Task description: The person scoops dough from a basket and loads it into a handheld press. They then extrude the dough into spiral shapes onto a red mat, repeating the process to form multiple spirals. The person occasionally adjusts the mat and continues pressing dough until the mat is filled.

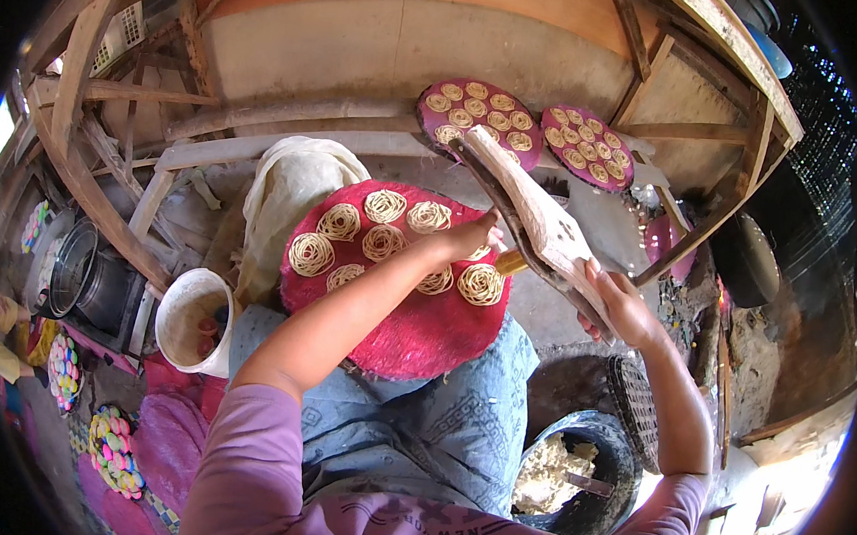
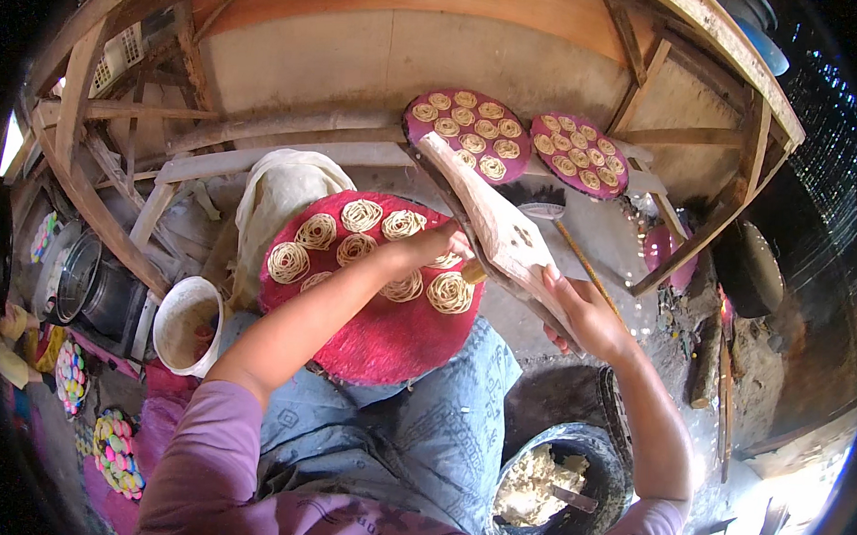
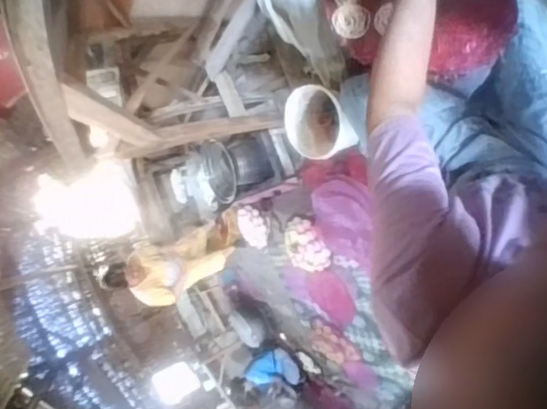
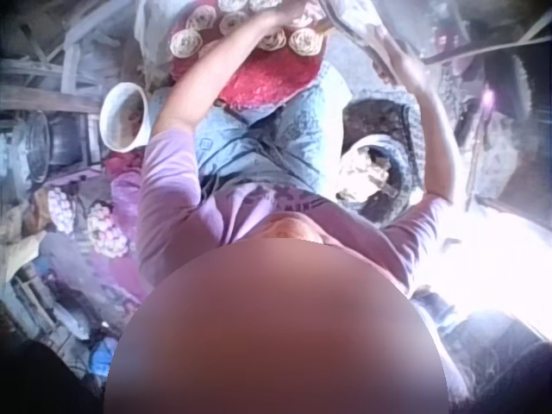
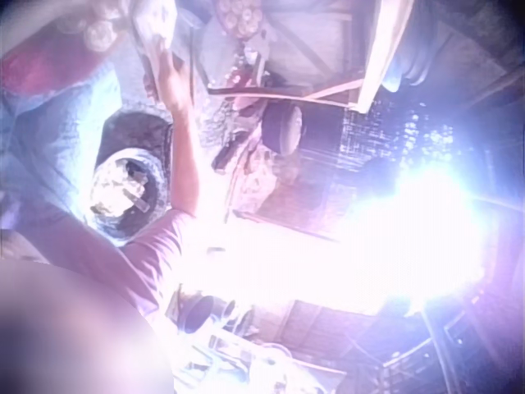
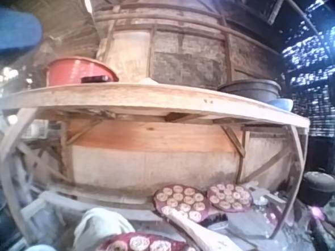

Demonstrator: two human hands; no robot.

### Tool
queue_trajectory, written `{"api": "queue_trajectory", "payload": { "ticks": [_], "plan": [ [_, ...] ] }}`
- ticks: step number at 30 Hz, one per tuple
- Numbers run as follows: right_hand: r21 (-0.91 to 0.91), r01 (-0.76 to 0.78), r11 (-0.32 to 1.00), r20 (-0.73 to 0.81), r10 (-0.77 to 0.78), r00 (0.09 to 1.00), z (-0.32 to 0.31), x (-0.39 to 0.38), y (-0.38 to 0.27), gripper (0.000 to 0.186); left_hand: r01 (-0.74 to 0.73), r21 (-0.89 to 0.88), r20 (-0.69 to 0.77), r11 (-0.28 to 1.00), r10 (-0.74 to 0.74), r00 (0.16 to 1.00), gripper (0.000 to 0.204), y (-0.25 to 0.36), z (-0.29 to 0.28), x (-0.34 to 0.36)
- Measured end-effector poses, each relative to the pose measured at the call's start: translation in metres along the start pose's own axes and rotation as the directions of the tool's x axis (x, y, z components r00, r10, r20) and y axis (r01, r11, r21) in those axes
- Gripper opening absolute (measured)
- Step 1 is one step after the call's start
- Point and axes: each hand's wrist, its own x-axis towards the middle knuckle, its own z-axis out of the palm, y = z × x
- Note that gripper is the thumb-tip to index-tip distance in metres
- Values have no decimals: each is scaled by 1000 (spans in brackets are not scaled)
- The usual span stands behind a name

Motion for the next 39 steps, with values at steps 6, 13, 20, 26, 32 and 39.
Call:
{"api": "queue_trajectory", "payload": {
  "ticks": [6,13,20,26,32,39],
  "plan": [
    [12,29,999,-21,-29,999,3,2,6,68,27,107,77,994,-35,996,70,-20,3,10],
    [-18,44,999,-95,-45,994,1,6,9,66,-16,345,-11,939,21,1000,73,-10,5,-13],
    [15,77,997,-104,-75,992,0,6,11,64,-204,927,44,315,447,893,50,-19,7,-61],
    [6,94,996,-98,-93,991,11,-16,-15,65,-214,727,-231,652,526,819,50,37,-28,-102],
    [176,44,983,383,-110,917,53,-11,-51,73,-614,-782,-520,110,430,738,85,80,-74,-145],
    [-318,-82,945,331,191,924,91,35,-75,79,-520,-830,-548,-204,117,828,60,4,-97,-120]
  ]
}}
